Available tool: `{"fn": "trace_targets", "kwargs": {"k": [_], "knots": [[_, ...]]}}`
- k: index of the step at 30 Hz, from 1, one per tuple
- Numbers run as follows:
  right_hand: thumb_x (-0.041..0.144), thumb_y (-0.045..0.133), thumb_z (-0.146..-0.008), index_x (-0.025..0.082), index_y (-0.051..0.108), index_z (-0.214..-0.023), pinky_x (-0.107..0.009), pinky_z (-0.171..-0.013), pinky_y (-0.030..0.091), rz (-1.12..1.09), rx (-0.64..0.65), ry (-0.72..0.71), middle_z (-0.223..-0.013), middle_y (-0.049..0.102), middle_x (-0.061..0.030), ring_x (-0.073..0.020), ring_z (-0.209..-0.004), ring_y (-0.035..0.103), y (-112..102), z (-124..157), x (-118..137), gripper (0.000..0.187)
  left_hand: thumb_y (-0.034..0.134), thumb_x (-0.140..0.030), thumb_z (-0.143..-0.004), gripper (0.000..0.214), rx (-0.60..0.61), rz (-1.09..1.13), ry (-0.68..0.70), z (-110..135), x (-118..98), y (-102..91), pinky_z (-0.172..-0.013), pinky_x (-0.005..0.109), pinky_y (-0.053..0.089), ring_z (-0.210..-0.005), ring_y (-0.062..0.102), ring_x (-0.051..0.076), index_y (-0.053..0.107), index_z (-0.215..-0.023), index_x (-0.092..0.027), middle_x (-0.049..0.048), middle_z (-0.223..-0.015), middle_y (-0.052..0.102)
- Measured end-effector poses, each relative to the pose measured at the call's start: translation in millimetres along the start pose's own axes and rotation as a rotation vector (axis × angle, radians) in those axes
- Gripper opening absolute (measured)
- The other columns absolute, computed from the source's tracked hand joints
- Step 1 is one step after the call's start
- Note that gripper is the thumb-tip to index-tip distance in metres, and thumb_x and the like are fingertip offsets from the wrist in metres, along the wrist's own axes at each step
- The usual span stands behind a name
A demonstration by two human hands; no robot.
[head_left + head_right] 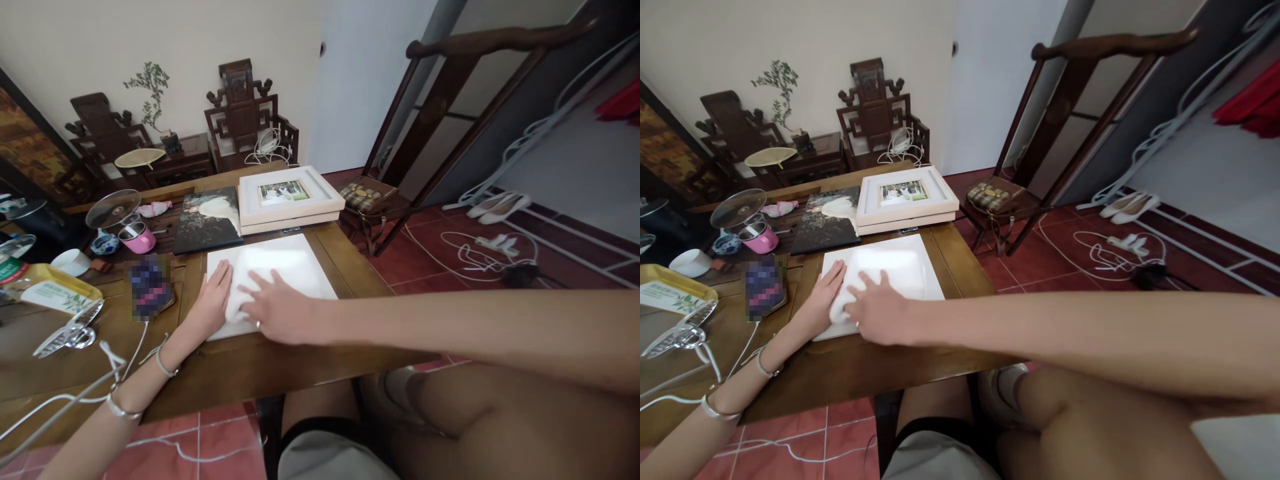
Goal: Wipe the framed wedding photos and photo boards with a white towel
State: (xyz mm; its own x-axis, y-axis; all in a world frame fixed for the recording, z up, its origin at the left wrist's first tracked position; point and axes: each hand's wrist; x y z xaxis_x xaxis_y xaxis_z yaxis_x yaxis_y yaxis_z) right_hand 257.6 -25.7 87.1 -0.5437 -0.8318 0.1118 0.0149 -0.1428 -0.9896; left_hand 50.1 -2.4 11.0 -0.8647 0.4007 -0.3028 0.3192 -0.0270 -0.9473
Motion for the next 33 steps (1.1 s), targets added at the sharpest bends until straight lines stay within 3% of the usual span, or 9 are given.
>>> {"fn": "trace_targets", "kwargs": {"k": [3, 6, 11, 16, 21, 25, 29, 33], "knots": [[0.025, 0.055, -0.088, 0.021, 0.07, -0.112, -0.071, -0.095, 0.039, -0.051, 0.034, -0.051, -0.138, 0.055, -0.0135, -0.0446, -0.134, 0.038, 0, 13, 23, 0.029, 0.027, -0.019, -0.097, 0.052, -0.03, -0.01, -0.005, -1, -2, 0.0, -0.117, 0.06, 0.021, -0.148, 0.024, 0.031, 0.035, -0.148, -0.01, 0.0213, -0.157, 0.032], [0.026, 0.051, -0.091, 0.022, 0.07, -0.109, -0.067, -0.095, 0.042, -0.066, 0.062, -0.082, -0.134, 0.059, -0.012, -0.0409, -0.133, 0.041, -1, 15, 20, 0.026, 0.026, -0.019, -0.098, 0.052, -0.029, -0.009, 0.003, 0, -3, 0.3, -0.117, 0.061, 0.022, -0.148, 0.025, 0.031, 0.036, -0.148, -0.01, 0.0211, -0.157, 0.032], [0.022, 0.042, -0.096, 0.018, 0.06, -0.127, -0.061, -0.104, 0.036, 0.019, 0.033, -0.025, -0.141, 0.053, -0.0153, -0.0342, -0.143, 0.027, -5, -6, -32, 0.036, 0.027, -0.021, -0.099, 0.051, -0.066, 0.019, 0.018, 1, 1, 2.5, -0.117, 0.061, 0.021, -0.147, 0.026, 0.033, 0.037, -0.148, -0.01, 0.0218, -0.156, 0.033], [0.024, 0.035, -0.1, 0.017, 0.055, -0.132, -0.06, -0.103, 0.037, 0.045, -0.014, 0.087, -0.137, 0.055, -0.0184, -0.0313, -0.144, 0.028, -3, -27, -71, 0.039, 0.028, -0.024, -0.1, 0.05, -0.072, 0.015, -0.006, 0, 2, 5.7, -0.117, 0.061, 0.022, -0.147, 0.027, 0.032, 0.039, -0.147, -0.011, 0.0198, -0.156, 0.034], [0.024, 0.038, -0.098, 0.018, 0.055, -0.135, -0.07, -0.101, 0.034, 0.131, -0.034, 0.047, -0.155, 0.036, -0.0136, -0.0406, -0.144, 0.022, 5, -28, -51, 0.041, 0.029, -0.021, -0.097, 0.052, -0.028, 0.04, -0.02, -1, 1, 1.2, -0.115, 0.064, 0.021, -0.148, 0.024, 0.033, 0.037, -0.148, -0.011, 0.0205, -0.157, 0.031], [0.025, 0.043, -0.097, 0.016, 0.061, -0.129, -0.073, -0.099, 0.034, 0.156, -0.029, -0.054, -0.153, 0.039, -0.0156, -0.0446, -0.143, 0.023, 6, -16, -27, 0.038, 0.032, -0.015, -0.093, 0.056, -0.01, 0.047, -0.012, 1, 3, -3.5, -0.116, 0.064, 0.021, -0.148, 0.023, 0.033, 0.035, -0.149, -0.013, 0.0198, -0.158, 0.029], [0.025, 0.043, -0.097, 0.019, 0.065, -0.123, -0.066, -0.101, 0.037, 0.107, 0.013, -0.213, -0.15, 0.044, -0.0133, -0.0399, -0.142, 0.027, 0, 4, -20, 0.034, 0.028, -0.017, -0.097, 0.052, -0.019, 0.037, 0.0, 1, 4, -5.4, -0.116, 0.064, 0.021, -0.148, 0.023, 0.032, 0.037, -0.147, -0.012, 0.0198, -0.157, 0.031], [0.027, 0.045, -0.098, 0.021, 0.066, -0.119, -0.054, -0.103, 0.039, 0.022, 0.02, -0.357, -0.137, 0.058, -0.014, -0.0314, -0.141, 0.034, -4, 17, -29, 0.032, 0.026, -0.019, -0.097, 0.05, -0.008, 0.028, -0.009, 1, 3, -4.6, -0.116, 0.064, 0.021, -0.148, 0.024, 0.032, 0.04, -0.145, -0.01, 0.0207, -0.157, 0.032]]}}
Point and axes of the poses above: each hand's wrist, its own z-axis away from the middle knuckle, its own y-axis out of the palm, x = y × z
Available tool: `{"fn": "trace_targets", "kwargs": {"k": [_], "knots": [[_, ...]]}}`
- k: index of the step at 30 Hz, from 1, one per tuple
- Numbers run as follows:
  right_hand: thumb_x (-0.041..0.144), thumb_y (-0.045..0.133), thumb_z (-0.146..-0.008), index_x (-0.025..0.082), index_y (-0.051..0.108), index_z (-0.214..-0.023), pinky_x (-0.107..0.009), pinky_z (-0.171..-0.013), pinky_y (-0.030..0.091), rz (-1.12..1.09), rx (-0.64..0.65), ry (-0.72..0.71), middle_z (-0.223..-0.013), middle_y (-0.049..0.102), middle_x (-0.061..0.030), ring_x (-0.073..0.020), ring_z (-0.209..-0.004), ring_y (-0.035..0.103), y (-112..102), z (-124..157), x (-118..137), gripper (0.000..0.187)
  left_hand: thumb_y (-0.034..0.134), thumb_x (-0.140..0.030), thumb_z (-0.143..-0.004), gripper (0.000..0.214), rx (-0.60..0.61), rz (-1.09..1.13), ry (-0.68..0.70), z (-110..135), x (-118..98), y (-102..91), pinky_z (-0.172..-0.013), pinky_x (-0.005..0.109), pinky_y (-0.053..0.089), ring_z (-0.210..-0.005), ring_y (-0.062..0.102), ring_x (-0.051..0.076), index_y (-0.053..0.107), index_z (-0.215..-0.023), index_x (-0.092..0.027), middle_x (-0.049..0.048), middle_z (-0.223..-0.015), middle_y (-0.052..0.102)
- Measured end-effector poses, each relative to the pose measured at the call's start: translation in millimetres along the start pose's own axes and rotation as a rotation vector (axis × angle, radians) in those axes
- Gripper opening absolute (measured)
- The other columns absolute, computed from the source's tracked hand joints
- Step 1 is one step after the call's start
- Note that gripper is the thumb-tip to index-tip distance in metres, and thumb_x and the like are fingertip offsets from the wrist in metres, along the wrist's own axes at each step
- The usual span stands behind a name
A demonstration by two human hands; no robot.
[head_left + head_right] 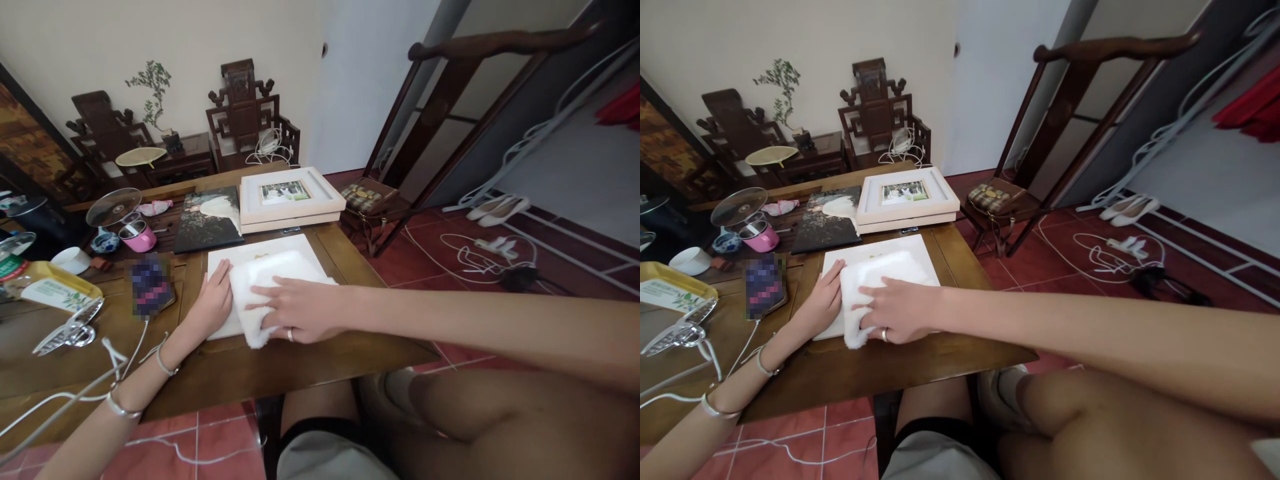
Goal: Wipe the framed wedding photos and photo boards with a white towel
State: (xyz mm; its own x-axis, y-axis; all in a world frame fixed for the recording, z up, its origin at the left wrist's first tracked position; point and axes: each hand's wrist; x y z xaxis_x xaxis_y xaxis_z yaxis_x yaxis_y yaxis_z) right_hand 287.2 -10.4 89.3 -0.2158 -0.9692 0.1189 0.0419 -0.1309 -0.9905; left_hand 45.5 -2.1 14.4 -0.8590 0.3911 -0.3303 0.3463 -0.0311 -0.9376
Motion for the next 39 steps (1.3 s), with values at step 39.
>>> {"fn": "trace_targets", "kwargs": {"k": [39], "knots": [[0.014, 0.047, -0.089, 0.015, 0.06, -0.123, -0.045, -0.095, 0.042, -0.11, -0.141, 0.318, -0.124, 0.063, -0.0182, -0.0282, -0.117, 0.057, 12, -23, -52, 0.036, 0.022, -0.047, -0.101, 0.062, -0.206, 0.41, -0.233, -9, -2, 7.8, -0.12, 0.047, 0.022, -0.145, 0.032, 0.027, 0.034, -0.151, -0.012, 0.0122, -0.155, 0.038]]}}
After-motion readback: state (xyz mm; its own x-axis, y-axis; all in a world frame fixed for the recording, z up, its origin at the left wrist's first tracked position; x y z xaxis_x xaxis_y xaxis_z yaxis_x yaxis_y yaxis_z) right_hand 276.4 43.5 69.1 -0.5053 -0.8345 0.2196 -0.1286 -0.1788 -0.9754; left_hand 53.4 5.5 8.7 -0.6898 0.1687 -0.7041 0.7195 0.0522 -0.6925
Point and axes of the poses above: each hand's wrist, its own z-axis away from the middle knuckle, its own y-axis out of the palm, x = y × z
